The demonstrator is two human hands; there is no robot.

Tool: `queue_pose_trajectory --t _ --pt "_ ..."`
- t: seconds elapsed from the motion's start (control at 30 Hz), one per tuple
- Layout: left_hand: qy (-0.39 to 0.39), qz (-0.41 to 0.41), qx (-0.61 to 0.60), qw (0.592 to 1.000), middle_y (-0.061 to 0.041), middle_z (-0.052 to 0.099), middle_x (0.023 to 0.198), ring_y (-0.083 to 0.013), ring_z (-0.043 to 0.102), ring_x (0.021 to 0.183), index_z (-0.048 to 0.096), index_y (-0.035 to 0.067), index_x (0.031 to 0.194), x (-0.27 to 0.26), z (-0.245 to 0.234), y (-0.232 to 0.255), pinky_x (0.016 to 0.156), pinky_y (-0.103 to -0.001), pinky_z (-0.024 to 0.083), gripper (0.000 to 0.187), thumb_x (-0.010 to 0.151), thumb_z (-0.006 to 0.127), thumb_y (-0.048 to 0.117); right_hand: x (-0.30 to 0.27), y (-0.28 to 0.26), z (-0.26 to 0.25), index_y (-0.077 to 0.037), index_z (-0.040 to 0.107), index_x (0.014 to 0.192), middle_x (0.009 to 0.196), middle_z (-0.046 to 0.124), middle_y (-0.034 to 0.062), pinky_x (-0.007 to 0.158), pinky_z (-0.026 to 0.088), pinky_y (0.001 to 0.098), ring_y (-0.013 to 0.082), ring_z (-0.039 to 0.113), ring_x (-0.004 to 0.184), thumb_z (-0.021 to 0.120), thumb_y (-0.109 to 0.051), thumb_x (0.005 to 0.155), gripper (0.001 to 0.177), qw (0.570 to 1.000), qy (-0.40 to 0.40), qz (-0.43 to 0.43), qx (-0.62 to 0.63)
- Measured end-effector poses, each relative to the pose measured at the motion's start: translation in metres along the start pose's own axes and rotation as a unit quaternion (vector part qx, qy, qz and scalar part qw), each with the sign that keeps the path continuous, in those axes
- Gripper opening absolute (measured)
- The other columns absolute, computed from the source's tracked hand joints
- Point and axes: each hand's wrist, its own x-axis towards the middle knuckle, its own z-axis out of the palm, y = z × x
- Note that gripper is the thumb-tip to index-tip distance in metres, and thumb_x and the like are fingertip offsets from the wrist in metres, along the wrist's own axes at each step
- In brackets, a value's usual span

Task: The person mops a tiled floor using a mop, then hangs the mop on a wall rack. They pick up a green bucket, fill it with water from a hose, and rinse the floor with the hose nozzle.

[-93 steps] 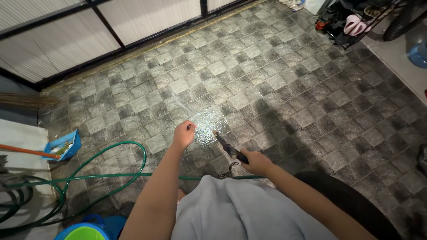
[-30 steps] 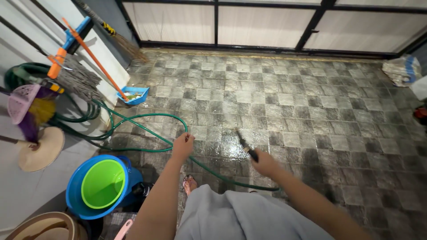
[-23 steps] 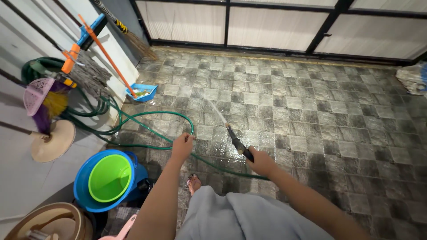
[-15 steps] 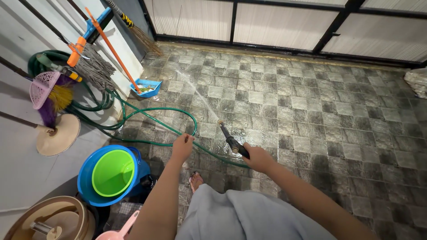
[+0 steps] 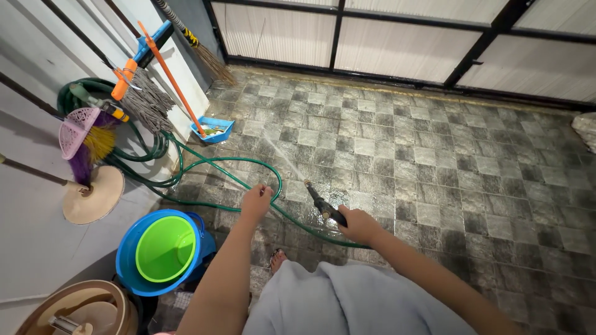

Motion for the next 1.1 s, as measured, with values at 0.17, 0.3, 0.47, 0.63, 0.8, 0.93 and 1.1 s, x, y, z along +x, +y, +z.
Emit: queue_pose_trajectory --t 0.17,0.3,0.47,0.63,0.8,0.93,1.1 --pt "0.002 0.007 -0.025 1.0 -0.012 0.071 0.082 -0.0284 0.069 0.076 0.073 0.007 0.095 0.015 -0.01 -0.008 0.073 -0.042 0.054 0.027 0.094 0.06 0.03 0.015 -0.017 -0.006 -0.011 0.054 0.104 0.077 0.069 0.0182 0.071 0.053 0.0516 0.0386 0.07 0.077 0.066 -0.022 0.086 0.024 1.0 -0.009 -0.01 -0.011" --pt "0.008 0.011 -0.017 1.0 -0.013 0.072 0.084 -0.0303 0.069 0.078 0.072 0.006 0.097 0.02 -0.021 -0.012 0.074 -0.043 0.053 0.029 0.094 0.06 0.032 0.022 -0.03 -0.009 -0.012 0.053 0.105 0.077 0.069 0.018 0.07 0.053 0.0508 0.0389 0.07 0.077 0.066 -0.022 0.085 0.026 1.0 0.007 -0.028 -0.01" --pt "-0.001 -0.013 0.009 1.0 -0.014 0.071 0.085 -0.032 0.069 0.08 0.07 0.004 0.097 0.024 -0.028 -0.018 0.075 -0.043 0.053 0.032 0.095 0.062 0.035 0.03 -0.044 -0.006 -0.011 0.054 0.105 0.076 0.07 0.0178 0.07 0.053 0.0511 0.0393 0.07 0.077 0.066 -0.025 0.088 0.025 0.999 0.03 -0.015 0.002" --pt "-0.014 0.012 0.023 1.0 -0.013 0.073 0.085 -0.0316 0.069 0.082 0.073 0.009 0.096 0.04 -0.018 -0.02 0.076 -0.043 0.053 0.028 0.093 0.06 0.033 0.031 -0.025 0.003 -0.01 0.053 0.107 0.077 0.069 0.019 0.07 0.054 0.0524 0.04 0.07 0.077 0.065 -0.023 0.087 0.026 0.996 0.073 0.047 0.009" --pt "-0.051 0.081 0.033 0.995 -0.015 0.072 0.084 -0.0335 0.068 0.081 0.072 0.005 0.095 0.065 0.019 -0.006 0.074 -0.045 0.052 0.03 0.095 0.062 0.033 0.004 0.044 -0.004 -0.009 0.058 0.11 0.081 0.071 0.0227 0.075 0.054 0.0538 0.0427 0.071 0.082 0.066 -0.025 0.086 0.03 0.973 0.16 0.16 0.038" --pt "-0.069 0.153 0.042 0.985 -0.015 0.071 0.08 -0.0329 0.068 0.076 0.075 0.008 0.094 0.074 0.054 0.026 0.07 -0.045 0.051 0.027 0.094 0.062 0.031 -0.044 0.112 -0.02 -0.01 0.06 0.119 0.092 0.072 0.0257 0.082 0.055 0.0543 0.0448 0.071 0.091 0.066 -0.031 0.087 0.039 0.923 0.22 0.312 0.058" --pt "-0.145 0.129 0.032 0.981 -0.014 0.07 0.075 -0.0315 0.067 0.07 0.073 0.007 0.093 0.07 0.089 0.077 0.069 -0.044 0.052 0.025 0.092 0.064 0.03 -0.12 0.158 -0.036 -0.008 0.062 0.122 0.102 0.072 0.0284 0.09 0.054 0.0544 0.0463 0.069 0.101 0.067 -0.036 0.089 0.044 0.84 0.298 0.446 0.077"
